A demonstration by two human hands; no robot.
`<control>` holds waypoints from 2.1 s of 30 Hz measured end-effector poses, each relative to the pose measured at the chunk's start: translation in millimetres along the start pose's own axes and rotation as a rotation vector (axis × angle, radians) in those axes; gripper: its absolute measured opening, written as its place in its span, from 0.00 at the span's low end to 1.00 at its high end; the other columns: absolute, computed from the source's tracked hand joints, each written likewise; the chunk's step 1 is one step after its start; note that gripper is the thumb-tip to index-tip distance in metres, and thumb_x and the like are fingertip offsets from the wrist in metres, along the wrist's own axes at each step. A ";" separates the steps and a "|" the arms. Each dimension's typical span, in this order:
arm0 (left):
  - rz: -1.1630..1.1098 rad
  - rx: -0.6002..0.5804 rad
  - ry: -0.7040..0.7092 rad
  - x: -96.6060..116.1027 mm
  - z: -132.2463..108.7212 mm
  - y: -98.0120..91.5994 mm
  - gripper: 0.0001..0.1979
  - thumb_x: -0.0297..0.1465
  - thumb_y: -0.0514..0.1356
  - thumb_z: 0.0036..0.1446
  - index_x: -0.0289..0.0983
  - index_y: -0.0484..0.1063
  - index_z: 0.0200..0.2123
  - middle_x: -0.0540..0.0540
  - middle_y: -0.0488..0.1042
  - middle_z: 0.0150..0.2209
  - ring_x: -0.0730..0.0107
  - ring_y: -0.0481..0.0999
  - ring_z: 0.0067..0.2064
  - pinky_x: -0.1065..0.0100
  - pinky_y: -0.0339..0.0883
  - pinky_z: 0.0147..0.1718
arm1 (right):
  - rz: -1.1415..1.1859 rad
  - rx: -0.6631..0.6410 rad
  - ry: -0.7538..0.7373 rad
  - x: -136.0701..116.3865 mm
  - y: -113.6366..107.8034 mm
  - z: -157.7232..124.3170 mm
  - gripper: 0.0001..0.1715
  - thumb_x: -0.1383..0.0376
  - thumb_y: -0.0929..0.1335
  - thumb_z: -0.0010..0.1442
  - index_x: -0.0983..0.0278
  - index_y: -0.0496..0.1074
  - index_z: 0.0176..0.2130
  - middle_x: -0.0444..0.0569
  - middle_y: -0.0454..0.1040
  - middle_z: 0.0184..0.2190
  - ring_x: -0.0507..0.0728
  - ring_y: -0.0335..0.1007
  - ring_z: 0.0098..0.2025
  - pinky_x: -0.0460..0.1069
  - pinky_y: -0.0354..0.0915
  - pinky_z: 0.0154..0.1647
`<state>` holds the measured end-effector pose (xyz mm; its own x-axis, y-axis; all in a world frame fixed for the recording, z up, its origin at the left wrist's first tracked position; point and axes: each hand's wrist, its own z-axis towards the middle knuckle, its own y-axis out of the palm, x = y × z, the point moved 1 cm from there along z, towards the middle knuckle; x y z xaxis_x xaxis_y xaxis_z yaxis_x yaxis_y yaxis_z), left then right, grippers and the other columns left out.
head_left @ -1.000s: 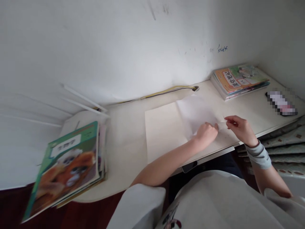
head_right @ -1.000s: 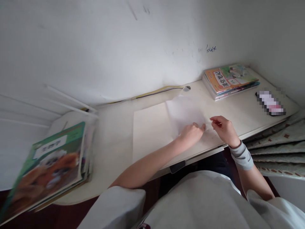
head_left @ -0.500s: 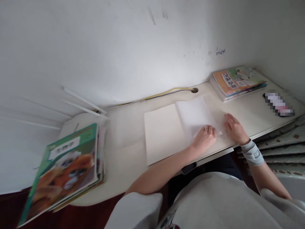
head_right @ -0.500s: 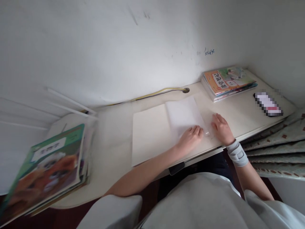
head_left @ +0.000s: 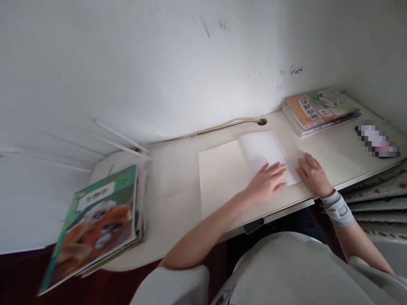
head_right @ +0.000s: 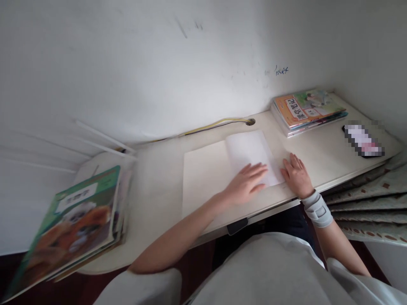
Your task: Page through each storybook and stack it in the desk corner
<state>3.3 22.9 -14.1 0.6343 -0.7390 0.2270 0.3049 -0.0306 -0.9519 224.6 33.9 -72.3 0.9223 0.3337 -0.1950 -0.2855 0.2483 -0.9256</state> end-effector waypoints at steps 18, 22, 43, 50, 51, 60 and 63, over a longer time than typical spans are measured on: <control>-1.096 0.744 -1.247 -110.9 -174.6 -49.6 0.19 0.36 0.65 0.42 0.33 0.71 0.38 0.40 0.76 0.42 0.61 0.74 0.46 0.59 0.66 0.48 | -0.101 -0.287 -0.491 -56.2 11.1 63.7 0.31 0.54 0.62 0.62 0.71 0.63 0.57 0.68 0.60 0.59 0.70 0.57 0.60 0.64 0.59 0.53; -0.778 0.658 -1.181 -117.4 -168.3 -52.0 0.18 0.38 0.64 0.41 0.35 0.73 0.37 0.41 0.75 0.45 0.58 0.71 0.49 0.59 0.63 0.50 | -0.065 -0.218 -0.483 -52.9 13.9 57.5 0.30 0.53 0.61 0.63 0.69 0.63 0.57 0.68 0.60 0.59 0.69 0.56 0.61 0.65 0.57 0.54; -1.308 0.410 -1.380 -135.7 -134.4 -75.0 0.12 0.27 0.68 0.33 0.32 0.73 0.26 0.43 0.76 0.26 0.66 0.74 0.30 0.65 0.67 0.34 | -0.186 -0.329 -0.450 -56.9 11.8 59.4 0.34 0.52 0.57 0.64 0.70 0.58 0.61 0.67 0.55 0.62 0.69 0.51 0.63 0.64 0.54 0.56; -1.381 0.404 -1.663 -150.4 -134.3 -79.3 0.00 0.24 0.60 0.47 0.33 0.71 0.26 0.43 0.75 0.26 0.66 0.74 0.28 0.67 0.69 0.28 | -0.178 -0.303 -0.448 -55.6 15.6 58.1 0.34 0.51 0.57 0.64 0.70 0.58 0.60 0.66 0.56 0.62 0.69 0.51 0.62 0.64 0.54 0.56; -1.385 0.421 -1.666 -152.1 -133.8 -78.6 0.01 0.23 0.59 0.48 0.33 0.70 0.26 0.44 0.74 0.25 0.68 0.74 0.26 0.68 0.68 0.26 | -0.173 -0.294 -0.449 -55.5 16.3 57.8 0.34 0.51 0.57 0.64 0.70 0.59 0.60 0.66 0.56 0.62 0.69 0.51 0.62 0.64 0.54 0.56; -1.491 0.614 -1.395 -145.0 -118.7 -76.5 0.06 0.30 0.59 0.54 0.34 0.70 0.27 0.48 0.73 0.23 0.72 0.72 0.24 0.71 0.66 0.26 | -0.147 -0.292 -0.437 -56.6 16.3 56.8 0.33 0.52 0.57 0.64 0.69 0.59 0.60 0.66 0.56 0.62 0.70 0.51 0.62 0.65 0.53 0.56; -1.579 0.751 -1.289 -135.2 -117.4 -66.1 0.07 0.31 0.57 0.56 0.35 0.70 0.29 0.48 0.74 0.25 0.70 0.74 0.27 0.68 0.69 0.29 | -0.141 -0.290 -0.439 -57.5 16.0 56.6 0.33 0.52 0.57 0.64 0.70 0.59 0.60 0.66 0.55 0.62 0.69 0.51 0.62 0.65 0.54 0.56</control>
<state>-186.1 45.8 -6.1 -0.4526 0.3723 0.8103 0.8544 0.4412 0.2745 152.3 70.1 -57.5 0.7332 0.6792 0.0341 -0.0256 0.0776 -0.9967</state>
